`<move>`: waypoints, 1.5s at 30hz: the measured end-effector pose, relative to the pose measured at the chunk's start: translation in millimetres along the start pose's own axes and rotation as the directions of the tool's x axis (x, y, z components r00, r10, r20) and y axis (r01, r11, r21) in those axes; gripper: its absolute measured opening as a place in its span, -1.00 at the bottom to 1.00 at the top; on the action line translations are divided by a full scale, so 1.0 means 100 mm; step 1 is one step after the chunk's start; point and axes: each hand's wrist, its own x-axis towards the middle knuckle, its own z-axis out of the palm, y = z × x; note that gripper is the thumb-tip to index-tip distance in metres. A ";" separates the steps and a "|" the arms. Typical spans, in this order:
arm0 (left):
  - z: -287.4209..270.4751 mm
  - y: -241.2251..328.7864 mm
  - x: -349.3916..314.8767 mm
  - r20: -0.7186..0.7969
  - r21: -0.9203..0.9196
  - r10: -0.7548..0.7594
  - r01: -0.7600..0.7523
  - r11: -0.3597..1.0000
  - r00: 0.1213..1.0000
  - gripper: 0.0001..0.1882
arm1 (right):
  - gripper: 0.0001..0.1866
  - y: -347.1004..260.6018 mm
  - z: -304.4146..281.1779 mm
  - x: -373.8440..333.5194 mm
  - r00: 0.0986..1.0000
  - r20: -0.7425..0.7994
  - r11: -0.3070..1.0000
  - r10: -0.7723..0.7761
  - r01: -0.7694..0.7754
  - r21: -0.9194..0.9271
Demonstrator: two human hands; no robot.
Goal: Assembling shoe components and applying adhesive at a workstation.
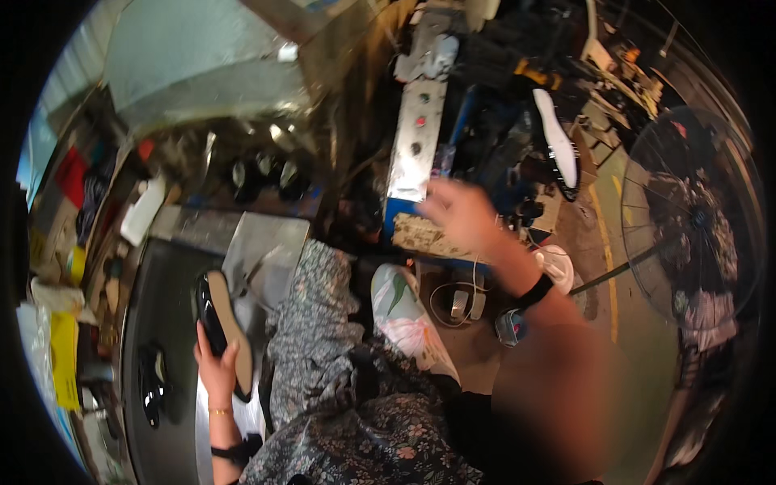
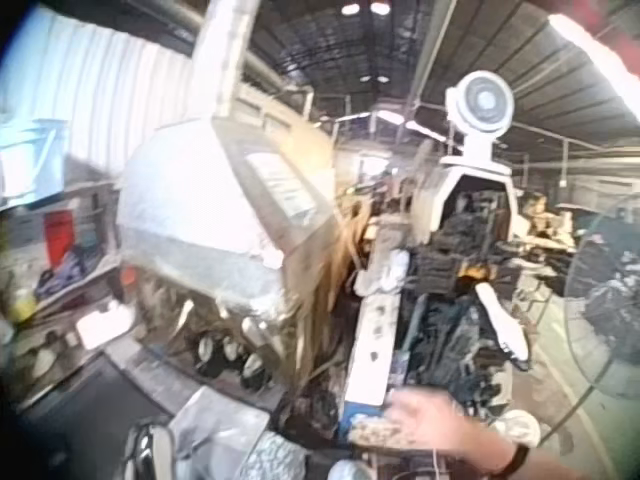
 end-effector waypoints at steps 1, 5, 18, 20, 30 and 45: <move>-0.20 0.25 -0.11 0.019 0.360 -0.122 0.107 0.927 0.992 -0.10 | -0.70 -0.08 -0.51 0.21 0.991 -0.054 0.929 -0.122 0.095 -0.357; -0.06 -0.20 -0.39 0.347 0.333 0.339 -0.453 0.827 0.875 -0.11 | -0.10 0.52 -1.83 0.45 0.908 -0.416 0.241 0.057 -0.417 -0.877; 0.26 1.31 0.02 0.531 -0.746 0.372 0.212 0.632 0.761 -0.47 | -0.26 -0.17 -0.62 -0.28 0.806 -0.383 0.816 -0.451 0.199 -0.543; 0.23 1.27 0.35 0.662 -0.747 0.404 0.603 0.281 0.631 -0.24 | -0.30 -0.59 -0.05 -0.41 0.828 -0.283 0.860 -0.484 0.389 -0.331; -0.73 0.58 0.97 0.653 -0.755 0.100 0.633 0.174 0.751 -0.37 | -0.31 -0.95 2.13 0.06 0.683 0.337 0.709 -0.648 0.703 -0.061; 1.28 -0.77 4.92 -0.134 0.311 -0.187 0.221 0.924 0.973 -0.27 | -0.89 -0.47 3.03 -0.17 0.840 0.233 0.871 -0.490 0.475 0.124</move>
